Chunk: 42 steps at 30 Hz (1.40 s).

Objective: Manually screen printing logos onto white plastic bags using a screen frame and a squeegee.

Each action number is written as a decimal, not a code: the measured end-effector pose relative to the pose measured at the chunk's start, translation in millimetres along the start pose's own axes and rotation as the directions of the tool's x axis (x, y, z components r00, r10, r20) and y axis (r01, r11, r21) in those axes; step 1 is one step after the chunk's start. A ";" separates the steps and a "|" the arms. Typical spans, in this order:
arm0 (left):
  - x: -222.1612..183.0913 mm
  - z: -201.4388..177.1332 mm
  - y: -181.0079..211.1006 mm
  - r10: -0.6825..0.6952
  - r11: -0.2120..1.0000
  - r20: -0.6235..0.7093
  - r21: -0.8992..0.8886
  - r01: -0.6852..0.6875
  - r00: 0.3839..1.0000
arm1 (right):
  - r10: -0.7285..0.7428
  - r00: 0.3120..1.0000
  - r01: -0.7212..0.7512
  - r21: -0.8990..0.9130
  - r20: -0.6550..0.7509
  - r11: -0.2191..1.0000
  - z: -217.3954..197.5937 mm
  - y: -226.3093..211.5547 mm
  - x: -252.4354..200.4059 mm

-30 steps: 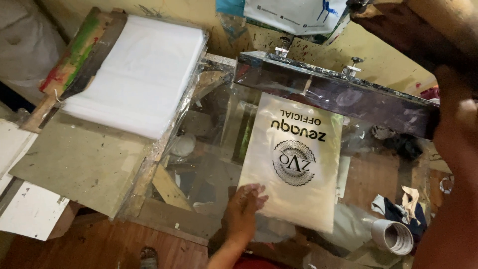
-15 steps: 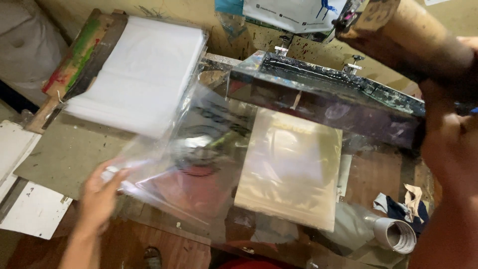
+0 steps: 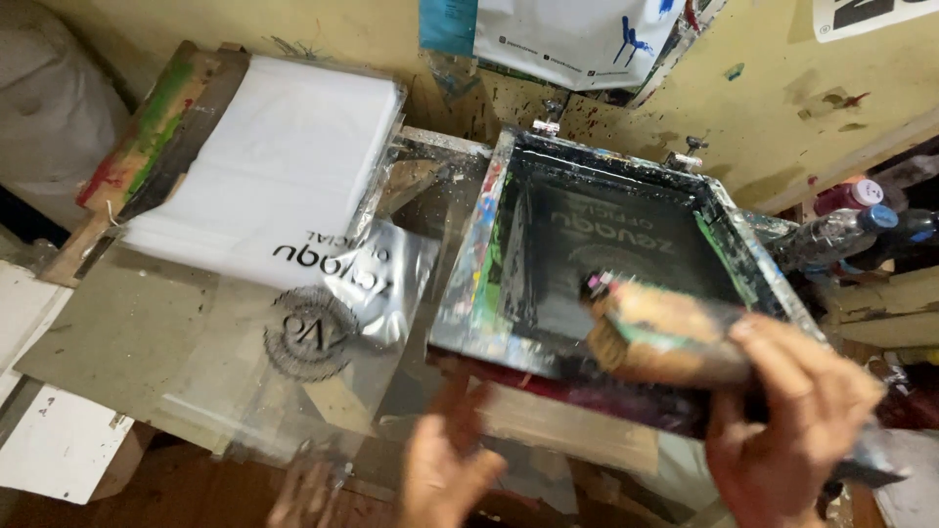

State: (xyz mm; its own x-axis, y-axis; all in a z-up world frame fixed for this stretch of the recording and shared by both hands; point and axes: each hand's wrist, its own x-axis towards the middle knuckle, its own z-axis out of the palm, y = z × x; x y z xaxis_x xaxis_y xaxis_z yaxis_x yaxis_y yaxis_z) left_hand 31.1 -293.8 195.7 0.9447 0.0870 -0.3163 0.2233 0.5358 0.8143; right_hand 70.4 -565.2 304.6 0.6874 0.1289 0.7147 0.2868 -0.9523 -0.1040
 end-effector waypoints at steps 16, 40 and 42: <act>1.2 -39.6 -115.0 -0.674 0.735 -0.389 -0.261 0.626 0.628 | 0.158 0.869 -0.102 -0.143 0.470 0.984 233.4 134.2 19.4; 5.8 -59.2 -127.1 -0.546 0.837 -0.206 -0.103 0.537 0.812 | 0.134 0.608 -0.087 -0.101 0.783 0.991 112.9 26.4 -115.2; 8.8 -52.6 -117.3 -0.571 0.819 -0.224 -0.091 0.566 0.790 | 0.109 0.686 -0.060 -0.093 0.720 0.994 107.3 16.0 -124.2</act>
State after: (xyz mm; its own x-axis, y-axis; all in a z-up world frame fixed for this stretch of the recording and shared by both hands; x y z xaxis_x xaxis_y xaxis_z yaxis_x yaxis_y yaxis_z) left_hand 0.6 -311.7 71.8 0.5648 -0.0488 -0.8238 0.6959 0.5648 0.4436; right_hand 61.2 -566.8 140.0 0.9828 0.1837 -0.0192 0.1816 -0.9800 -0.0818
